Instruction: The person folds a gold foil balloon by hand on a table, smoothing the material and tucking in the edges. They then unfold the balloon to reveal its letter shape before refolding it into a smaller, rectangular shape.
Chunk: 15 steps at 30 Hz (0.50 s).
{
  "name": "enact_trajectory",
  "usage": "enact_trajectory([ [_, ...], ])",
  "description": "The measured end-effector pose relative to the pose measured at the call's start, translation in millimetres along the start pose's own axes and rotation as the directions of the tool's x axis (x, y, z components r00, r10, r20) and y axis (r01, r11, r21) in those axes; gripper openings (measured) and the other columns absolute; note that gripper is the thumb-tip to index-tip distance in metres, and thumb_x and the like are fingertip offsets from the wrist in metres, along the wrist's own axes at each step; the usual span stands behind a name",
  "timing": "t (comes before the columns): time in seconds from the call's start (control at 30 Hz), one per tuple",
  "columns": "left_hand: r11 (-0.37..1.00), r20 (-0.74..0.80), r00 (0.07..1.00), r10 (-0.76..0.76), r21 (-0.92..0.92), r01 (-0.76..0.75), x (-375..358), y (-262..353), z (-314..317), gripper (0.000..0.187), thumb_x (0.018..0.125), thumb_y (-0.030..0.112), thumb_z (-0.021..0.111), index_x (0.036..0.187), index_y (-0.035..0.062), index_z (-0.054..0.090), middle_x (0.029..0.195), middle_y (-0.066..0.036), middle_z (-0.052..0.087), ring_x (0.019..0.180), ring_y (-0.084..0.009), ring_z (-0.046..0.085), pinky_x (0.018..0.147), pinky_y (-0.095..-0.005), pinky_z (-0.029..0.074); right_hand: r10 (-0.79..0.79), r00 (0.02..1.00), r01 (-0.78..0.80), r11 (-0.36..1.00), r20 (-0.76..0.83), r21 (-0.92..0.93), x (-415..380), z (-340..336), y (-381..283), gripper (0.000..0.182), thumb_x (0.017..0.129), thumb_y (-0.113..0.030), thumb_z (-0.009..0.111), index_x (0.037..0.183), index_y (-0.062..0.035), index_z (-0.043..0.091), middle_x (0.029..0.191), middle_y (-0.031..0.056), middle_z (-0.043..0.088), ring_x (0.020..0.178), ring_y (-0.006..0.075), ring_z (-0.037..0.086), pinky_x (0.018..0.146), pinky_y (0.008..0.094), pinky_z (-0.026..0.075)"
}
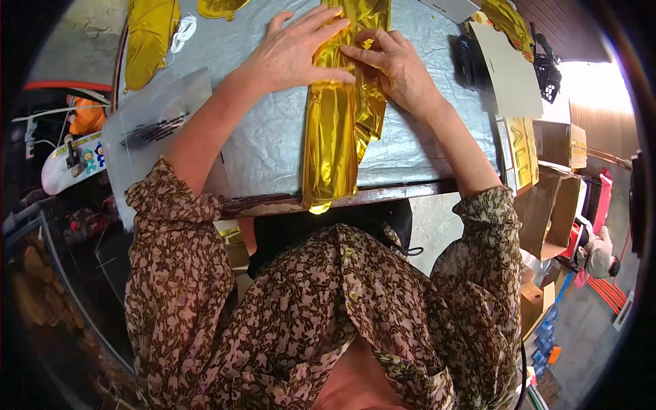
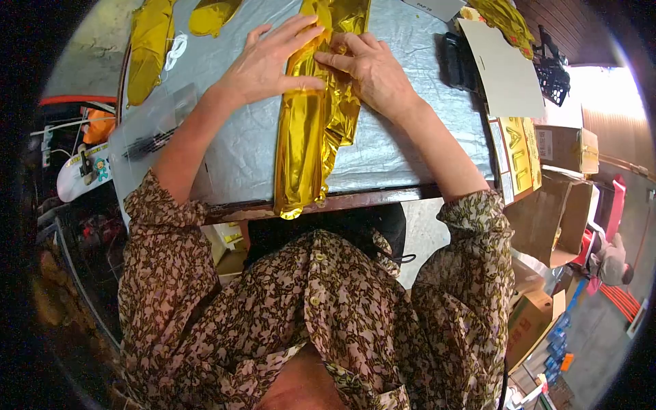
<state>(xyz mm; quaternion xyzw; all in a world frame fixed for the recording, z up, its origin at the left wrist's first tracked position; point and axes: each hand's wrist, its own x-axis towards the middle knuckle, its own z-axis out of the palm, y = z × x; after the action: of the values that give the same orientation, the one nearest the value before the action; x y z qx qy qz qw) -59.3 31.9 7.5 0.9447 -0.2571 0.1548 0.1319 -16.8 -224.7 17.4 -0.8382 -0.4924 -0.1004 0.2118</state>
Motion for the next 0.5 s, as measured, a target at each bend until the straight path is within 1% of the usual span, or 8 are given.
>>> enact_trajectory([
  [0.1, 0.996, 0.027, 0.996, 0.087, 0.019, -0.087, -19.2, 21.2, -11.6, 0.086, 0.092, 0.076, 0.062, 0.156, 0.0199, 0.054, 0.166, -0.006, 0.046, 0.154, -0.0238, 0.042, 0.127, -0.0563, 0.022, -0.001, 1.000, 0.001, 1.000, 0.003, -0.031, -2.5, 2.8, 3.6, 0.049, 0.088, -0.009, 0.075, 0.136, -0.0205, 0.074, 0.131, 0.0054, 0.065, 0.114, 0.0309, 0.061, 0.103, 0.0403, 0.050],
  [0.13, 0.996, 0.027, 0.996, 0.085, 0.017, -0.086, -26.9, 29.3, -15.1, 0.086, 0.092, 0.076, 0.062, 0.156, 0.0199, 0.054, 0.166, -0.006, 0.046, 0.154, -0.0238, 0.042, 0.127, -0.0563, 0.022, -0.010, 1.000, 0.010, 0.998, 0.003, -0.055, -3.4, 3.2, 3.8, 0.050, 0.088, -0.009, 0.075, 0.136, -0.0213, 0.074, 0.132, 0.0053, 0.065, 0.114, 0.0307, 0.061, 0.103, 0.0400, 0.050],
  [0.2, 0.989, 0.194, 0.971, 0.139, -0.069, -0.128, -41.8, 42.5, -22.2, 0.077, 0.100, 0.071, 0.052, 0.160, 0.0229, 0.048, 0.172, -0.004, 0.037, 0.159, -0.0218, 0.034, 0.130, -0.0600, 0.015, -0.016, 1.000, 0.015, 0.998, -0.014, -0.065, -4.5, 4.4, 4.1, 0.051, 0.088, -0.008, 0.074, 0.136, -0.0221, 0.074, 0.132, 0.0053, 0.065, 0.114, 0.0305, 0.061, 0.103, 0.0399, 0.050],
  [0.23, 0.984, 0.277, 0.944, 0.179, -0.042, -0.174, -51.3, 45.2, -24.6, 0.068, 0.107, 0.063, 0.044, 0.162, 0.0250, 0.045, 0.173, -0.003, 0.034, 0.160, -0.0204, 0.031, 0.131, -0.0591, 0.012, -0.020, 0.999, 0.017, 0.997, -0.035, -0.077, -4.6, 5.3, 3.4, 0.052, 0.087, -0.008, 0.074, 0.137, -0.0230, 0.074, 0.132, 0.0052, 0.065, 0.114, 0.0304, 0.061, 0.103, 0.0397, 0.050],
  [0.27, 0.985, 0.278, 0.945, 0.174, -0.040, -0.170, -59.0, 47.0, -29.1, 0.068, 0.107, 0.063, 0.044, 0.162, 0.0250, 0.045, 0.173, -0.003, 0.034, 0.160, -0.0204, 0.031, 0.131, -0.0591, 0.012, -0.023, 0.999, 0.020, 0.997, -0.034, -0.074, -4.4, 5.2, 3.0, 0.052, 0.087, -0.008, 0.074, 0.137, -0.0230, 0.074, 0.132, 0.0052, 0.065, 0.114, 0.0304, 0.061, 0.103, 0.0397, 0.050],
  [0.33, 0.971, 0.347, 0.913, 0.213, -0.182, -0.157, -71.6, 51.7, -38.9, 0.064, 0.108, 0.056, 0.046, 0.165, 0.0287, 0.039, 0.176, 0.002, 0.027, 0.161, -0.0224, 0.027, 0.132, -0.0592, 0.006, -0.014, 0.999, 0.012, 0.998, -0.031, -0.062, -3.2, 3.6, 2.1, 0.053, 0.088, -0.006, 0.072, 0.138, -0.0242, 0.074, 0.132, 0.0053, 0.065, 0.114, 0.0302, 0.061, 0.103, 0.0397, 0.050],
  [0.4, 0.973, 0.373, 0.908, 0.192, -0.190, -0.128, -83.0, 61.7, -47.9, 0.058, 0.109, 0.053, 0.045, 0.163, 0.0327, 0.042, 0.176, 0.003, 0.027, 0.161, -0.0233, 0.027, 0.133, -0.0577, 0.006, -0.017, 0.999, 0.015, 0.997, -0.030, -0.072, -4.2, 4.1, 2.1, 0.054, 0.088, -0.005, 0.071, 0.138, -0.0245, 0.074, 0.132, 0.0051, 0.065, 0.114, 0.0302, 0.061, 0.103, 0.0399, 0.050],
  [0.5, 0.959, 0.418, 0.872, 0.256, -0.226, -0.173, -95.9, 70.8, -54.3, 0.049, 0.110, 0.052, 0.042, 0.158, 0.0418, 0.048, 0.175, 0.002, 0.030, 0.161, -0.0235, 0.028, 0.133, -0.0568, 0.009, -0.013, 0.999, 0.011, 0.997, -0.033, -0.082, -2.6, 3.4, 2.2, 0.054, 0.088, -0.005, 0.070, 0.138, -0.0249, 0.074, 0.131, 0.0048, 0.065, 0.113, 0.0303, 0.060, 0.103, 0.0400, 0.050],
])
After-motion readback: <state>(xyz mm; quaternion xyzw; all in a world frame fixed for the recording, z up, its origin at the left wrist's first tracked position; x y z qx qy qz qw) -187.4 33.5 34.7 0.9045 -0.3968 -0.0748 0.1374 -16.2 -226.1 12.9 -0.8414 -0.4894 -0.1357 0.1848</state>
